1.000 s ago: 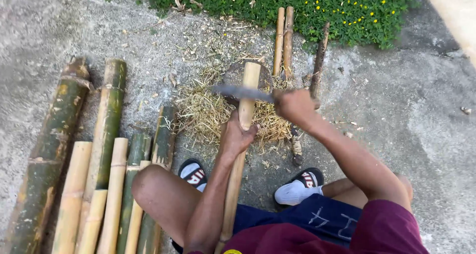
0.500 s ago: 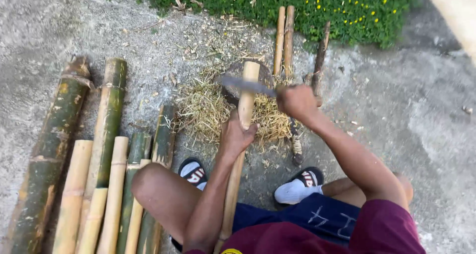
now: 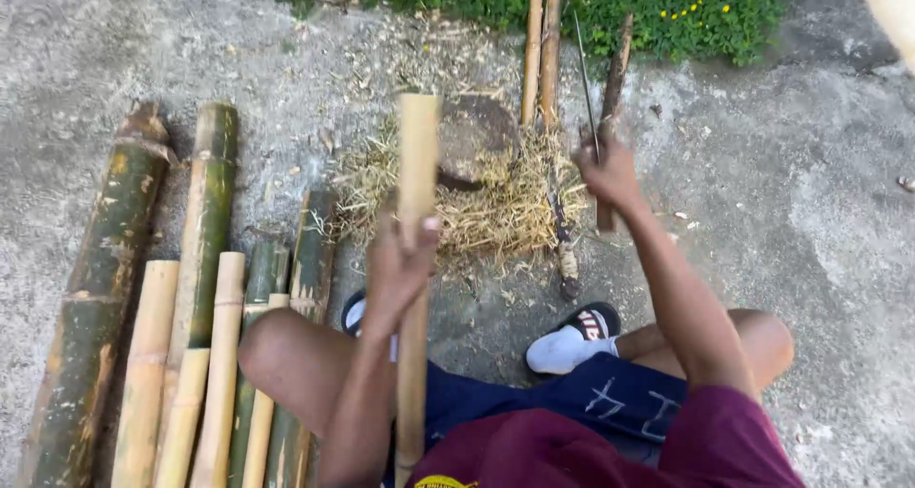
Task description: The recorder is using a knife to clean and prepare bamboo poles.
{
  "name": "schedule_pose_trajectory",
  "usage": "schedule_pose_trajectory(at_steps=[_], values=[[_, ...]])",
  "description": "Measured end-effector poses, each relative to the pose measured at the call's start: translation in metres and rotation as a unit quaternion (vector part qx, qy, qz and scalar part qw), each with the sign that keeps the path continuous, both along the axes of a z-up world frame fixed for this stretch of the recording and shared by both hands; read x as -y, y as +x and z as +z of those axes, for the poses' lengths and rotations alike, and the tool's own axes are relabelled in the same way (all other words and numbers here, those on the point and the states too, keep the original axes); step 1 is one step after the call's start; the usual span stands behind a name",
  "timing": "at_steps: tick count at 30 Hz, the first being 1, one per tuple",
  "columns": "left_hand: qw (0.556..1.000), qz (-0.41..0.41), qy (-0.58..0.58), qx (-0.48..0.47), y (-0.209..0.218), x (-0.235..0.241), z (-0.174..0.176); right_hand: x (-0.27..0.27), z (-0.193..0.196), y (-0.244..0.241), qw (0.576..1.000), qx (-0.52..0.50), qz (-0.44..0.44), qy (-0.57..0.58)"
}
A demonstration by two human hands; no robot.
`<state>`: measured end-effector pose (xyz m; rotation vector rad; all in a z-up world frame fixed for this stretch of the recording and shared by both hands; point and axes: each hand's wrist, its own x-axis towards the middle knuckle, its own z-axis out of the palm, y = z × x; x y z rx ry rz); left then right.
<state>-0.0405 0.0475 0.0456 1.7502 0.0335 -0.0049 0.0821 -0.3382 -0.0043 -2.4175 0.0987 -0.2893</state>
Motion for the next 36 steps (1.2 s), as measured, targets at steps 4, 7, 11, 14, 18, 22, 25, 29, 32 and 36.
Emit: schedule_pose_trajectory(at_steps=[4, 7, 11, 14, 18, 22, 25, 29, 32, 36], values=[[0.997, 0.050, -0.057, 0.012, -0.043, -0.080, 0.028, -0.005, -0.036, -0.083, 0.988, -0.123, -0.059, 0.073], [0.982, 0.165, -0.014, 0.089, -0.078, -0.135, 0.045, 0.012, -0.089, -0.119, 0.982, -0.172, -0.045, 0.065], [0.955, 0.244, 0.080, 0.151, -0.093, -0.191, 0.011, 0.012, -0.129, -0.145, 0.971, -0.219, -0.033, 0.095], [0.943, 0.269, 0.167, 0.104, -0.083, -0.224, -0.074, 0.011, -0.142, -0.145, 0.960, -0.246, -0.030, 0.129], [0.959, 0.269, -0.008, -0.088, -0.076, -0.231, -0.169, 0.007, -0.141, -0.143, 0.959, -0.241, -0.028, 0.147], [0.908, 0.196, 0.333, -0.160, -0.097, -0.272, -0.306, 0.008, -0.145, -0.149, 0.979, -0.188, -0.020, 0.079], [0.812, 0.141, 0.534, -0.188, -0.106, -0.286, -0.372, 0.000, -0.131, -0.149, 0.975, -0.212, -0.052, 0.051], [0.808, 0.155, 0.515, -0.240, -0.112, -0.291, -0.399, -0.010, -0.124, -0.145, 0.957, -0.271, -0.061, 0.087], [0.799, 0.151, 0.528, -0.244, -0.120, -0.292, -0.407, -0.001, -0.142, -0.147, 0.964, -0.257, -0.047, 0.048], [0.783, 0.158, 0.545, -0.254, -0.133, -0.291, -0.412, -0.007, -0.136, -0.147, 0.964, -0.256, -0.050, 0.042]])
